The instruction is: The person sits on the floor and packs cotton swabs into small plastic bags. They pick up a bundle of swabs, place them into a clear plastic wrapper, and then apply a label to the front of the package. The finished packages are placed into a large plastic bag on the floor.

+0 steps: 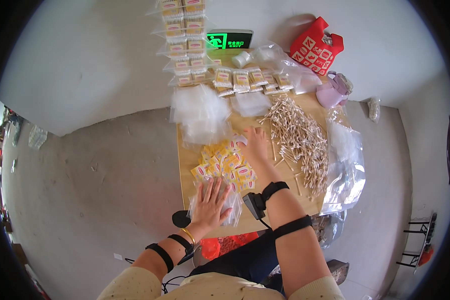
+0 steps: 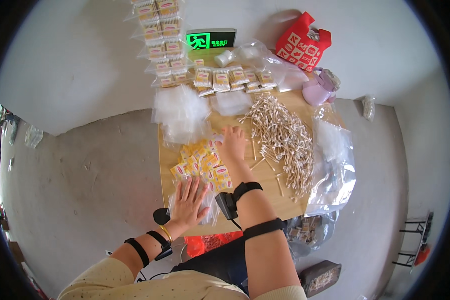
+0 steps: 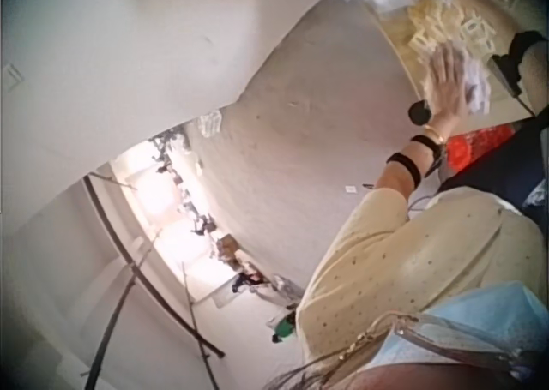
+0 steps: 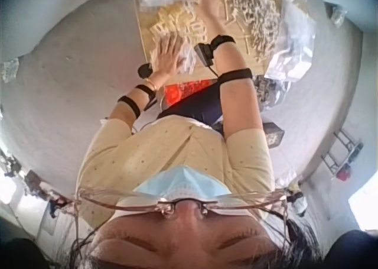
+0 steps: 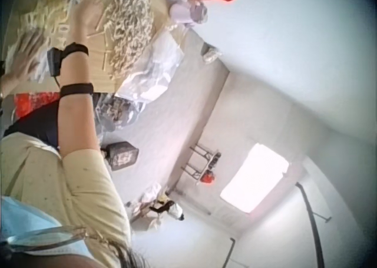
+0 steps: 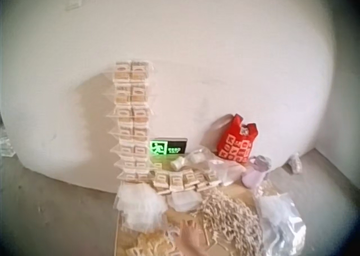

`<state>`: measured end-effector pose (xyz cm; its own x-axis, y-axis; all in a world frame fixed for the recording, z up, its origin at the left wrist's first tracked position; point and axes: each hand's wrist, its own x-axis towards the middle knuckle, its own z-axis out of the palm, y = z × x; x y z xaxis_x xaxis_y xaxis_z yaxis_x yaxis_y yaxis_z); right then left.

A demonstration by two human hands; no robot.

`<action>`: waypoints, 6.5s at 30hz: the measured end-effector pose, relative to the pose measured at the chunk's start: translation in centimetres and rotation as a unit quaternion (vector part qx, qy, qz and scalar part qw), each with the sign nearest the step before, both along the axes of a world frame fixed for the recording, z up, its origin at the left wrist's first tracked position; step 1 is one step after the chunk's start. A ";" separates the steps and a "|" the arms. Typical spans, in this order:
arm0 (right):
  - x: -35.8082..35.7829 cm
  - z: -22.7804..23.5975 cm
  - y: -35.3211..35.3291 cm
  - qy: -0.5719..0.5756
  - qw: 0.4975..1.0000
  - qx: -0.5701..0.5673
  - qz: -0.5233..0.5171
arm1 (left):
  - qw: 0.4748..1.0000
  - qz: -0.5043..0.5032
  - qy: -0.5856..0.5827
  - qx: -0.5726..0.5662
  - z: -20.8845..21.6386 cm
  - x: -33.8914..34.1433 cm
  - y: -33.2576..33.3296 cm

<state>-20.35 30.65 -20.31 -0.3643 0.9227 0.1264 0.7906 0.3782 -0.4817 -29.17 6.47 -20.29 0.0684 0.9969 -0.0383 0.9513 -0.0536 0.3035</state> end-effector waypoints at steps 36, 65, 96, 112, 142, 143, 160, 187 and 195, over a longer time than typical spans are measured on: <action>2.7 1.0 1.4 -0.028 0.990 0.053 0.131 | 1.000 0.000 0.006 -0.006 0.2 -0.1 0.2; 4.6 -0.7 1.4 -0.110 0.993 0.043 -0.014 | 1.000 0.007 -0.001 0.000 0.3 -0.1 -0.1; -0.3 -0.9 3.8 -0.021 0.992 -0.120 -0.026 | 1.000 0.006 -0.008 -0.009 -0.1 -0.3 0.1; 3.1 0.3 3.6 -0.039 0.986 -0.044 0.156 | 1.000 0.005 -0.017 -0.007 0.2 -0.3 0.1; 4.9 0.0 0.9 -0.086 0.985 -0.146 0.023 | 1.000 0.005 -0.018 0.012 0.1 -0.1 0.0; 5.3 -0.2 0.9 -0.092 0.987 -0.125 0.029 | 1.000 0.005 -0.018 0.013 0.2 -0.2 0.0; 6.4 4.5 -4.6 0.012 0.997 -0.072 -0.009 | 0.999 0.009 -0.001 0.034 0.1 0.1 -0.3; 8.3 3.3 -10.0 0.036 0.983 0.160 0.088 | 0.999 0.011 -0.007 0.052 -0.3 0.2 -0.4; 7.8 5.1 -11.6 0.093 0.984 0.127 0.083 | 1.000 -0.004 0.016 0.025 -0.3 0.1 -0.5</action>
<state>-12.56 19.06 -15.25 -0.4555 0.7830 0.4236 0.6147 0.6209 -0.4865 -29.03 5.94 -20.63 0.0769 0.9970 0.0099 0.9599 -0.0767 0.2695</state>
